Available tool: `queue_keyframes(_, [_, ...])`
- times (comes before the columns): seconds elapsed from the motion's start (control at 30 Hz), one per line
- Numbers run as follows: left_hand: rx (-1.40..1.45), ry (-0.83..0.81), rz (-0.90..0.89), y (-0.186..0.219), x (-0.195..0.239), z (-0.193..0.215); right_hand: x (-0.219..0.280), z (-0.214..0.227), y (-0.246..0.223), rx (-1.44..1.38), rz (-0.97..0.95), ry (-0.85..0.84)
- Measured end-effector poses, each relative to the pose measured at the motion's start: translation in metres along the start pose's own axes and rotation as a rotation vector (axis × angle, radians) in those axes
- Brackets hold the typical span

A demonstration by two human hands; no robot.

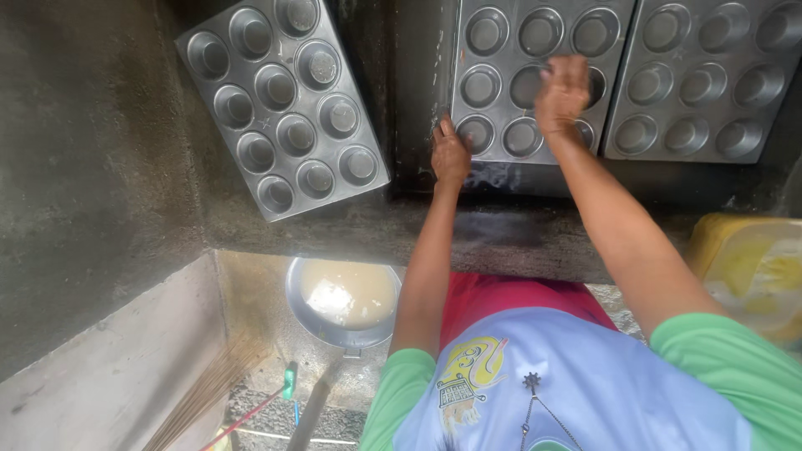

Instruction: The person scrubs multiple metal muffin trays with a steel wool pad in a concrete sink. They repeatedly dip the pad into a bucket of soapy water and scrub the individual cups of the trays, occasionally rinsing them under running water.

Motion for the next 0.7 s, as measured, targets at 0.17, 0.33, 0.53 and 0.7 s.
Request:
queue_keyframes(0.17, [-0.018,0.001,0.141,0.003,-0.006,-0.003,-0.057,-0.048,-0.135,-0.171,0.524,0.017])
queue_keyframes(0.33, [0.019,0.082,0.055,0.016,-0.008,0.003,-0.06,-0.036,-0.087,0.011,0.426,-0.177])
queue_keyframes(0.53, [0.025,0.066,0.092,0.01,-0.001,0.002,-0.055,-0.061,-0.122,0.148,0.504,-0.156])
queue_keyframes(0.7, [0.028,0.06,0.089,0.021,0.006,0.007,-0.044,-0.05,0.007,0.254,0.464,-0.244])
Point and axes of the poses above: each hand's wrist, its own x-axis away from the middle knuckle, its own z-axis out of the back of the hand, y = z × x, the point moved 4 cm from there along -x, towards the middle knuckle, and after that the axes turned 15 degrees about x, right-handed, at the moved point
